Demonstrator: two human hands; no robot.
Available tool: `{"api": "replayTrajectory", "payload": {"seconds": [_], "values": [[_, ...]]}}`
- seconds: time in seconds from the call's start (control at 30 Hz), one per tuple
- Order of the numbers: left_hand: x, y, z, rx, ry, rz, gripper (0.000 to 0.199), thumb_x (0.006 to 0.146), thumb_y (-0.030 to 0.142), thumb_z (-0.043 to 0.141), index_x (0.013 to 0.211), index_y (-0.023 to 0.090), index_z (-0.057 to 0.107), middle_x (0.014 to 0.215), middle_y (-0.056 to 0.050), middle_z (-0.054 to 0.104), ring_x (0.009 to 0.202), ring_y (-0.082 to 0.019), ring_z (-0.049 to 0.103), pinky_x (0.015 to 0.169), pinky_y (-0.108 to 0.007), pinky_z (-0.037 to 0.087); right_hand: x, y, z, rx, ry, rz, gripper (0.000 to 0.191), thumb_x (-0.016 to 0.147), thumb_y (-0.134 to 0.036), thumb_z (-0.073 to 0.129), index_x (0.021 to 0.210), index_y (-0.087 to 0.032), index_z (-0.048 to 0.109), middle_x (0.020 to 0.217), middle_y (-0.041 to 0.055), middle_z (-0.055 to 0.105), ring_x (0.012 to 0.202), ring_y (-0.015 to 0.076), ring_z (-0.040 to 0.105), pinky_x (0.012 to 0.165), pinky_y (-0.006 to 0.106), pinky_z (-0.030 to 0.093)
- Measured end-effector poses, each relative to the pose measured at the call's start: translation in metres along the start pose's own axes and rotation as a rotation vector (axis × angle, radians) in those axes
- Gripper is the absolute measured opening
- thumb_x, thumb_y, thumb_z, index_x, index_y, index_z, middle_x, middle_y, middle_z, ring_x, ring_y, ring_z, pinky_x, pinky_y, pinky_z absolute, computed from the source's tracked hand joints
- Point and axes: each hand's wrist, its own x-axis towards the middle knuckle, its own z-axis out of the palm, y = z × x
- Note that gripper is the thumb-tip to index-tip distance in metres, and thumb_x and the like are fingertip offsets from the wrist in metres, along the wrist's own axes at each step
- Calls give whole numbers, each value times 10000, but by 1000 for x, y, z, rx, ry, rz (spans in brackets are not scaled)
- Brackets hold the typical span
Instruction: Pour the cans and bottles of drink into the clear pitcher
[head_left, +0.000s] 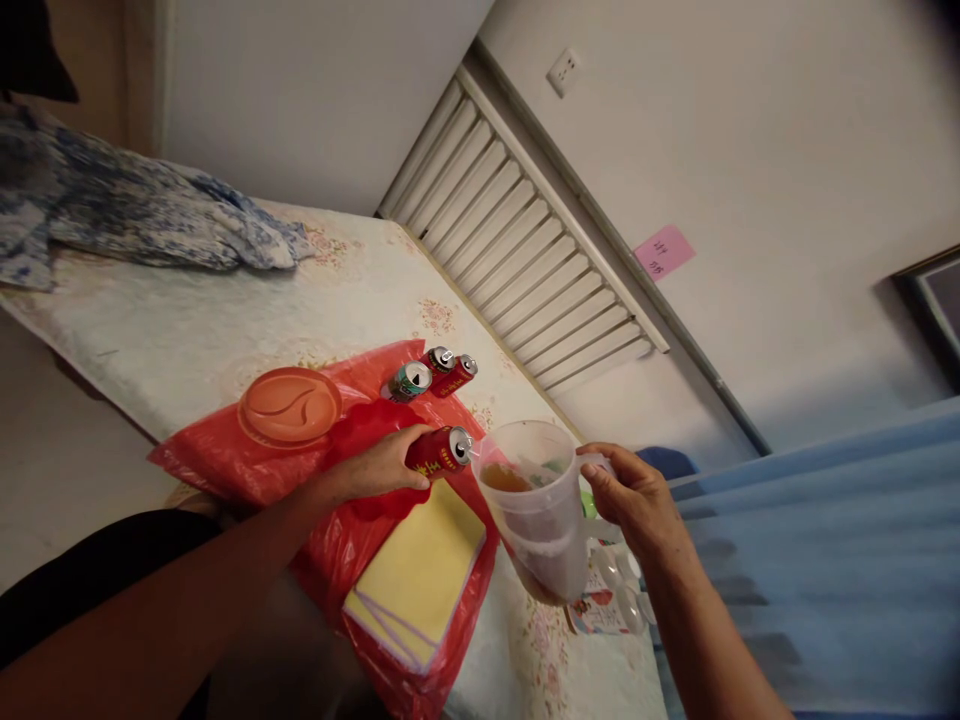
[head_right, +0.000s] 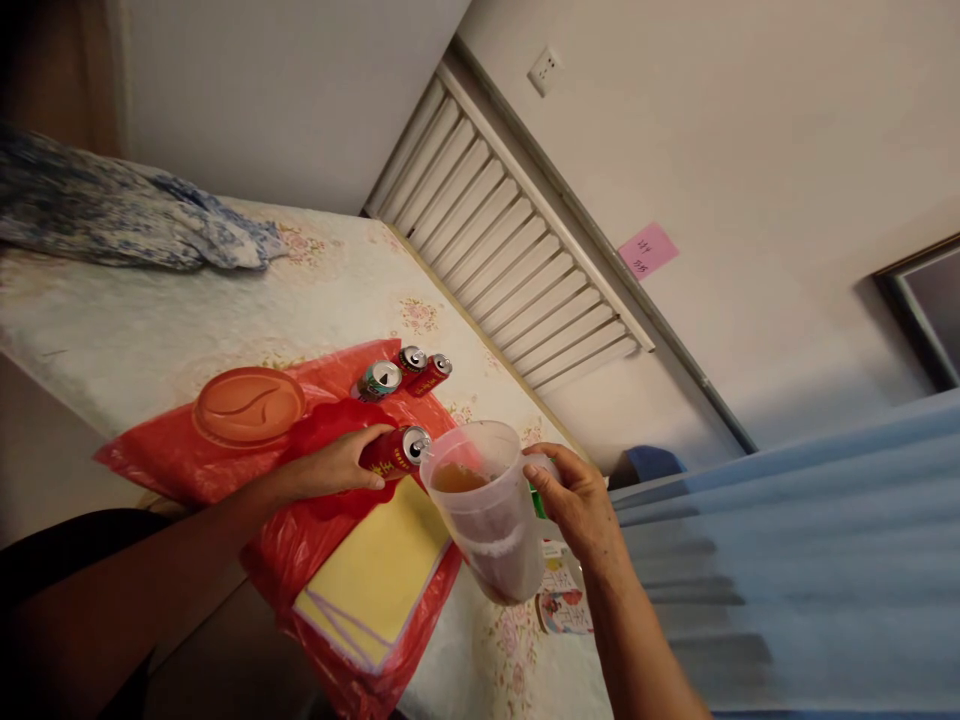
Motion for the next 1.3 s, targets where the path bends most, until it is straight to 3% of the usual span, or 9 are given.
{"api": "replayTrajectory", "payload": {"seconds": [0.7, 1.3], "values": [[1, -1, -1, 8, 6, -38, 710, 646, 204, 708, 1331, 216, 520, 1339, -77, 655, 1229, -284, 622, 986, -352, 523, 8, -10, 1, -177, -30, -57, 456, 672, -578, 803, 877, -178, 729, 493, -81, 395, 437, 68, 298, 401, 208, 229], [3, -8, 0, 27, 15, -14, 681, 654, 196, 717, 1315, 225, 555, 1296, -39, 669, 1216, -274, 629, 944, -306, 550, 9, -16, 3, -164, -54, -10, 417, 666, -521, 799, 887, -176, 719, 488, -90, 381, 432, 68, 299, 421, 220, 220]]}}
